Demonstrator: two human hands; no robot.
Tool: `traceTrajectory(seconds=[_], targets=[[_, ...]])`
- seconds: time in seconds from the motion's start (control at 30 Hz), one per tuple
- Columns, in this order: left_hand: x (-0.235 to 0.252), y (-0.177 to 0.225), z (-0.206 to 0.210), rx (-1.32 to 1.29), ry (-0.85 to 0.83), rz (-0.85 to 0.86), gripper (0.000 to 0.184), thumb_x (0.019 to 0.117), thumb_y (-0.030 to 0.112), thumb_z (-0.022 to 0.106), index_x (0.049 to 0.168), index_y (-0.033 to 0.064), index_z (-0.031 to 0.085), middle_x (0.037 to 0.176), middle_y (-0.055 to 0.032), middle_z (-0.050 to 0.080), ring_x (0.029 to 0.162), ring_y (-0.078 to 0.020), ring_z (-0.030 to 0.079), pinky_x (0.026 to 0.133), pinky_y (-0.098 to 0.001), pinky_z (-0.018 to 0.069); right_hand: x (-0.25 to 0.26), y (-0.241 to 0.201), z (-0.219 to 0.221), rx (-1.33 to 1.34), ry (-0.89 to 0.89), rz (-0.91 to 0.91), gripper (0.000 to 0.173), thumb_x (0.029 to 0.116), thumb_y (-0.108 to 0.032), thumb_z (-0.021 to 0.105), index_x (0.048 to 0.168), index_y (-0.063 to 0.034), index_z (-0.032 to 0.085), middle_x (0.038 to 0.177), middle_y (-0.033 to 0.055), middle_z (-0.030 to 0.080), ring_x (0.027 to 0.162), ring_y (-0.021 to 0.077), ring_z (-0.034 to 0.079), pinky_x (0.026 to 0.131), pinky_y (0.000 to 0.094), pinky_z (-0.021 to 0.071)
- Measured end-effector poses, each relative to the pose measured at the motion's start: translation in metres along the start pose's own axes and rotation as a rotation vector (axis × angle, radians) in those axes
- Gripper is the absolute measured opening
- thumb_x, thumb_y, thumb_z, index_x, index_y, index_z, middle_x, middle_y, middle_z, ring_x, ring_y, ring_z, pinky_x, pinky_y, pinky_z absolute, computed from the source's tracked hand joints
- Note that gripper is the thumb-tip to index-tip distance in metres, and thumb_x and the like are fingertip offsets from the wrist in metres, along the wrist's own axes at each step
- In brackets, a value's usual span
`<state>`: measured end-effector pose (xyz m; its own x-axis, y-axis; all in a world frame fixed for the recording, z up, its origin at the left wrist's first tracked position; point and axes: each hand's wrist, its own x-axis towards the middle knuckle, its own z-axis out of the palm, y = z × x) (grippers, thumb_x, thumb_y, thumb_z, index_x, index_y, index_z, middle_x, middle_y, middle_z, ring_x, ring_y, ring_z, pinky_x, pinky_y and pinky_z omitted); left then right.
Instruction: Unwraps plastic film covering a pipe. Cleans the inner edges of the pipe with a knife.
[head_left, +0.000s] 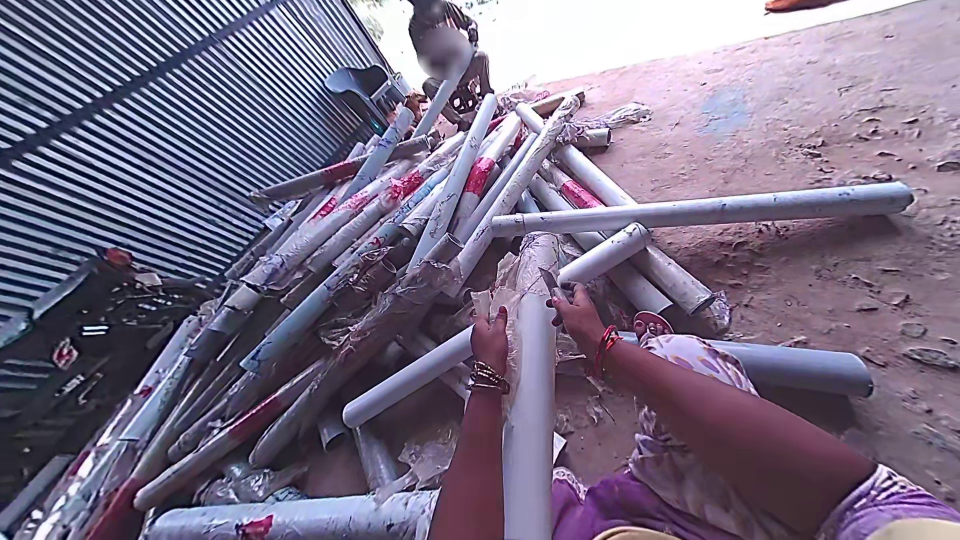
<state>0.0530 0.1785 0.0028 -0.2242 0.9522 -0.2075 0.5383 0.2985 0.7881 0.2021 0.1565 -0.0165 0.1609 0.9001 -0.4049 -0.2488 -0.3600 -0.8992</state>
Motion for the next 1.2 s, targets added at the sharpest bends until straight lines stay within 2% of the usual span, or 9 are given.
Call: traceTrajectory(seconds=[0.07, 0.13, 0.23, 0.4, 0.63, 0.83, 0.97, 1.1, 1.2], targets=[[-0.003, -0.011, 0.012, -0.431, 0.099, -0.063, 0.027, 0.1096, 0.016, 0.049, 0.112, -0.0091, 0.059, 0.089, -0.0133, 0.061, 0.075, -0.0126, 0.060, 0.073, -0.0284, 0.0525, 0.012, -0.001, -0.011, -0.304, -0.082, -0.093, 0.046, 0.1038, -0.006, 0.051, 0.147, 0.0036, 0.038, 0.124, 0.0238, 0.060, 0.097, 0.0268, 0.066, 0.085, 0.0407, 0.0547], [-0.010, -0.013, 0.018, -0.707, 0.127, -0.097, 0.026, 0.1108, 0.014, 0.044, 0.117, -0.0088, 0.056, 0.090, -0.0116, 0.060, 0.074, -0.0097, 0.060, 0.071, -0.0251, 0.0529, 0.013, -0.008, -0.015, -0.553, -0.144, -0.157, 0.046, 0.1019, -0.006, 0.052, 0.146, 0.0044, 0.042, 0.130, 0.0262, 0.059, 0.111, 0.0324, 0.064, 0.097, 0.0455, 0.0508], [-0.015, -0.014, 0.025, -0.815, 0.180, -0.071, 0.020, 0.1103, 0.010, 0.044, 0.105, -0.0056, 0.055, 0.081, -0.0081, 0.058, 0.068, -0.0079, 0.060, 0.066, -0.0227, 0.0537, 0.004, -0.015, -0.018, -0.851, -0.227, -0.252, 0.044, 0.1041, -0.009, 0.051, 0.146, 0.0044, 0.047, 0.137, 0.0281, 0.056, 0.128, 0.0377, 0.057, 0.109, 0.0490, 0.0430], [-0.026, -0.019, 0.034, -0.840, 0.193, -0.034, 0.018, 0.1092, 0.007, 0.045, 0.102, -0.0055, 0.056, 0.080, -0.0071, 0.058, 0.069, -0.0073, 0.061, 0.068, -0.0226, 0.0541, -0.006, -0.018, -0.009, -1.144, -0.251, -0.266, 0.040, 0.1077, -0.020, 0.047, 0.142, -0.0010, 0.053, 0.132, 0.0258, 0.059, 0.120, 0.0400, 0.062, 0.098, 0.0542, 0.0489], [-0.041, -0.021, 0.053, -0.830, 0.221, 0.036, 0.014, 0.1059, 0.000, 0.049, 0.105, -0.0111, 0.058, 0.087, -0.0091, 0.059, 0.077, -0.0055, 0.059, 0.076, -0.0211, 0.0518, -0.039, -0.042, -0.003, -1.404, -0.234, -0.106, 0.030, 0.1036, -0.018, 0.048, 0.123, 0.0008, 0.062, 0.121, 0.0248, 0.067, 0.119, 0.0406, 0.063, 0.090, 0.0587, 0.0496], [-0.056, -0.019, 0.068, -0.779, 0.213, 0.176, 0.015, 0.1026, -0.004, 0.052, 0.109, -0.0155, 0.058, 0.094, -0.0103, 0.063, 0.087, -0.0009, 0.059, 0.084, -0.0161, 0.0490, -0.010, -0.033, -0.004, -1.494, -0.239, -0.104, 0.030, 0.1013, -0.009, 0.048, 0.123, 0.0028, 0.064, 0.124, 0.0251, 0.067, 0.119, 0.0415, 0.064, 0.091, 0.0602, 0.0497], [-0.054, -0.016, 0.064, -0.775, 0.234, 0.174, 0.016, 0.1034, -0.003, 0.051, 0.109, -0.0158, 0.058, 0.094, -0.0112, 0.062, 0.087, -0.0016, 0.059, 0.084, -0.0164, 0.0490, -0.018, -0.045, -0.022, -1.463, -0.258, -0.092, 0.031, 0.1020, -0.018, 0.050, 0.122, -0.0005, 0.065, 0.124, 0.0238, 0.067, 0.120, 0.0414, 0.063, 0.090, 0.0627, 0.0486], [-0.061, -0.021, 0.073, -0.688, 0.260, 0.344, 0.013, 0.0981, -0.003, 0.053, 0.100, -0.0136, 0.060, 0.081, -0.0013, 0.061, 0.078, 0.0065, 0.058, 0.078, -0.0123, 0.0484, -0.001, -0.033, -0.014, -1.435, -0.267, -0.085, 0.033, 0.1027, -0.020, 0.051, 0.126, -0.0008, 0.064, 0.128, 0.0240, 0.065, 0.124, 0.0420, 0.061, 0.094, 0.0635, 0.0474], [-0.057, -0.021, 0.069, -0.734, 0.304, 0.267, 0.016, 0.1016, -0.003, 0.052, 0.106, -0.0160, 0.059, 0.088, -0.0077, 0.061, 0.082, 0.0014, 0.058, 0.081, -0.0150, 0.0487, -0.015, -0.033, 0.002, -1.487, -0.272, -0.080, 0.031, 0.1015, -0.016, 0.051, 0.124, 0.0017, 0.064, 0.126, 0.0251, 0.066, 0.121, 0.0422, 0.062, 0.091, 0.0620, 0.0494]])
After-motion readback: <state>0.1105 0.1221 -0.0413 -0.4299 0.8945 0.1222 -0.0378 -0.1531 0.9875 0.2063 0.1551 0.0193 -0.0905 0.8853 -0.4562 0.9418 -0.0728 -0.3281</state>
